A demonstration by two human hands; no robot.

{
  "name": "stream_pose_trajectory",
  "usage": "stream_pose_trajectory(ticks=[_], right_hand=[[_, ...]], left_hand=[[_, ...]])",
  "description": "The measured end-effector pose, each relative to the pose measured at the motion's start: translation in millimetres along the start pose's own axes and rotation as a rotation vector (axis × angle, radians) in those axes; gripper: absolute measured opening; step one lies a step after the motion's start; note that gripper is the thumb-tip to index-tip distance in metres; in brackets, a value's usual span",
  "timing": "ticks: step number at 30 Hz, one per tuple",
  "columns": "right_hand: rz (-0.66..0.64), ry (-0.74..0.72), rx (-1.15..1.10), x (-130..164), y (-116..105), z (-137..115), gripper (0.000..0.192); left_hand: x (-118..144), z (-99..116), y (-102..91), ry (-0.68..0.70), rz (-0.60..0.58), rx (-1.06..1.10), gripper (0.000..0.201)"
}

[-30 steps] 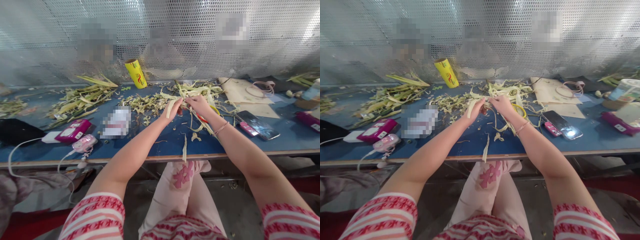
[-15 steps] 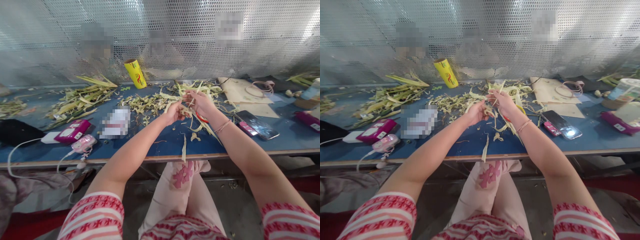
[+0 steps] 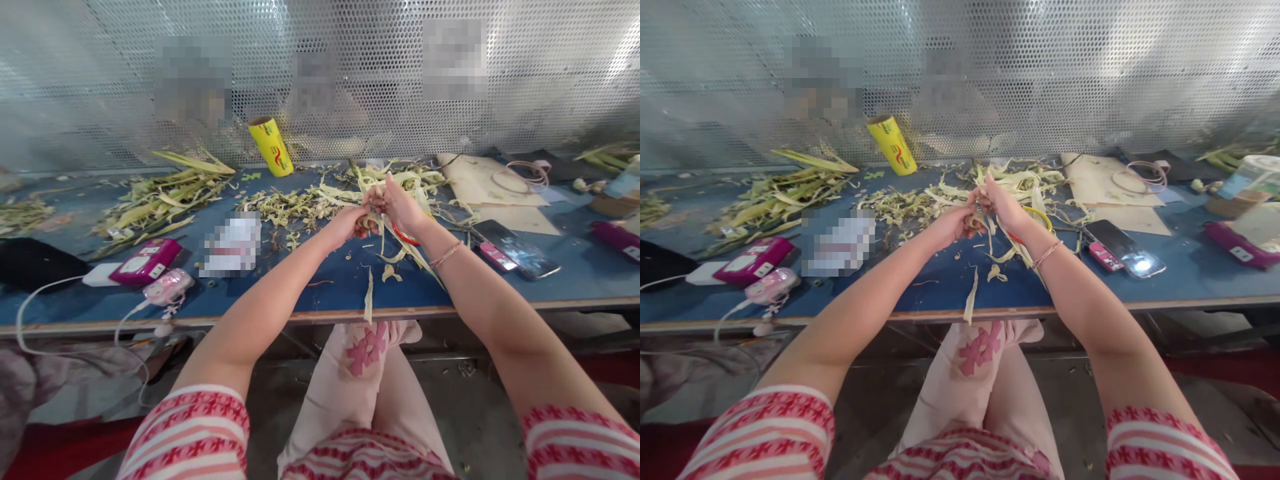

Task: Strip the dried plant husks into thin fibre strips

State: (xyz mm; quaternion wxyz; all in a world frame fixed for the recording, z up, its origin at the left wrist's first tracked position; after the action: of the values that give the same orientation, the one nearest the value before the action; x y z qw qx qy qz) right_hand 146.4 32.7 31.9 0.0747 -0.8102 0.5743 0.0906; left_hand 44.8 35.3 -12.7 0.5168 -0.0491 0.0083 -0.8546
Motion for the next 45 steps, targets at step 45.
stream_pose_trajectory(ticks=[45], right_hand=[[0.127,-0.062,0.162,-6,-16,3,0.017]], left_hand=[[2,16,-23.3,0.152,0.231,0.201,0.015]])
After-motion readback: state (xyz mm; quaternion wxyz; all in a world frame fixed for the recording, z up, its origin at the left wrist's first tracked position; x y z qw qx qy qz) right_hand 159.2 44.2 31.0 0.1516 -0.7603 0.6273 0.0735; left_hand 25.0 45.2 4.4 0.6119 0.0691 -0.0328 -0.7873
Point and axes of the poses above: each hand's wrist, its own x-axis away from the middle knuckle, its own y-axis out of the palm, z = x × y, the point moved 6 cm from there along -x, towards the middle knuckle, and after that the axes turned 9 degrees about -x, right-handed, at the moved point
